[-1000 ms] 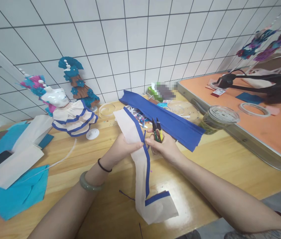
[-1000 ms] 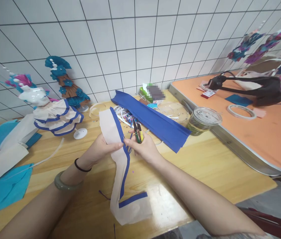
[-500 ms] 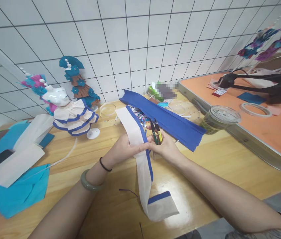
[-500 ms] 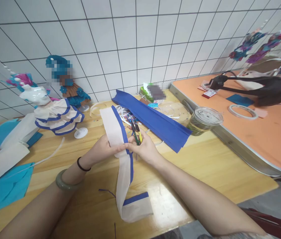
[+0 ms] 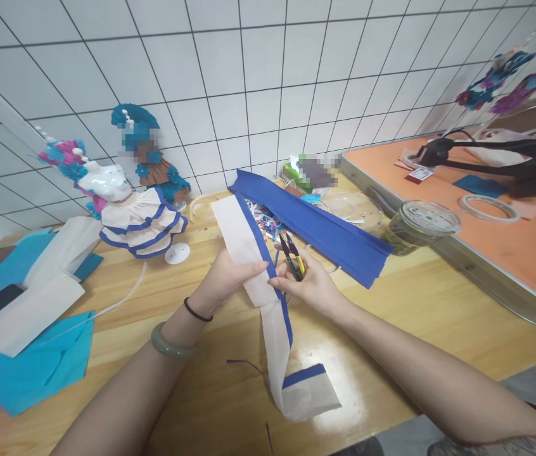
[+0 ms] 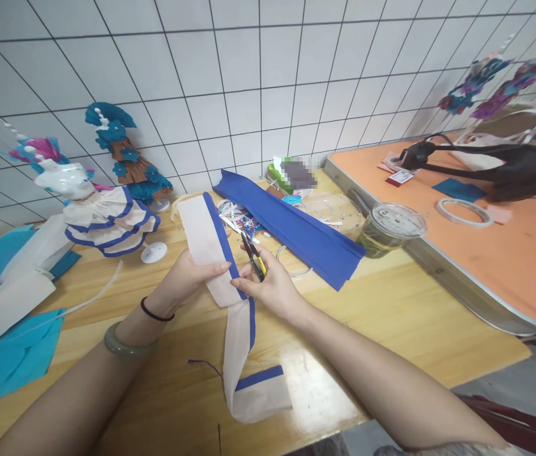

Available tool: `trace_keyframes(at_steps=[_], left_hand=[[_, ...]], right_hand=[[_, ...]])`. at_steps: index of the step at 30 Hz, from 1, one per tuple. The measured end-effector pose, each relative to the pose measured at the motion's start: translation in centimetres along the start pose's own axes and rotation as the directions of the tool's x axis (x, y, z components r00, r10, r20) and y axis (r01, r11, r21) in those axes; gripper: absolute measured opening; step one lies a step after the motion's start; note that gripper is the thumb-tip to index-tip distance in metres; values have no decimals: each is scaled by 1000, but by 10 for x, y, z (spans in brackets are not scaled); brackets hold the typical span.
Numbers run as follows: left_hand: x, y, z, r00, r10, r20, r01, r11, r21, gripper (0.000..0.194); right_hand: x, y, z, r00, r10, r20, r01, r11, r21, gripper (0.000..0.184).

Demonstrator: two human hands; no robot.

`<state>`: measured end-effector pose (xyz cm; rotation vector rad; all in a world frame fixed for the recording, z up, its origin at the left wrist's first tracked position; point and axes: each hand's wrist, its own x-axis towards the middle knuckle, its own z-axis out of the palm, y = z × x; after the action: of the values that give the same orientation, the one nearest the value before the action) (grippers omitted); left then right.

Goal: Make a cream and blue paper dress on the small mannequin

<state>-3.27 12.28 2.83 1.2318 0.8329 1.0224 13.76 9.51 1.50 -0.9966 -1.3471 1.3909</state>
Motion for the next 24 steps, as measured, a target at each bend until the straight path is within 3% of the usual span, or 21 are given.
trace_keyframes(at_steps=[8,13,16,21,24], left_hand=[[1,11,-10,993,85,-84,-71,984,165,49],[5,9,-17,977,131,-171,-105,983,152,54],[6,11,-22,970,103,-218,-81,991,108,49],[4,17,-20,998,-42,-53,42,999,-2,35],[2,16,-15,997,-67,-35,66,997,-37,32]], right_hand=[[7,6,-11,999,20,-50,-18,998,57,53],[12,1,-15,986,95,-134,-81,991,104,47],[12,1,-14,992,46,-120,-37,996,76,45],[7,7,-8,998,53,41,-57,994,96,47],[5,9,-6,996,50,73,-55,996,73,43]])
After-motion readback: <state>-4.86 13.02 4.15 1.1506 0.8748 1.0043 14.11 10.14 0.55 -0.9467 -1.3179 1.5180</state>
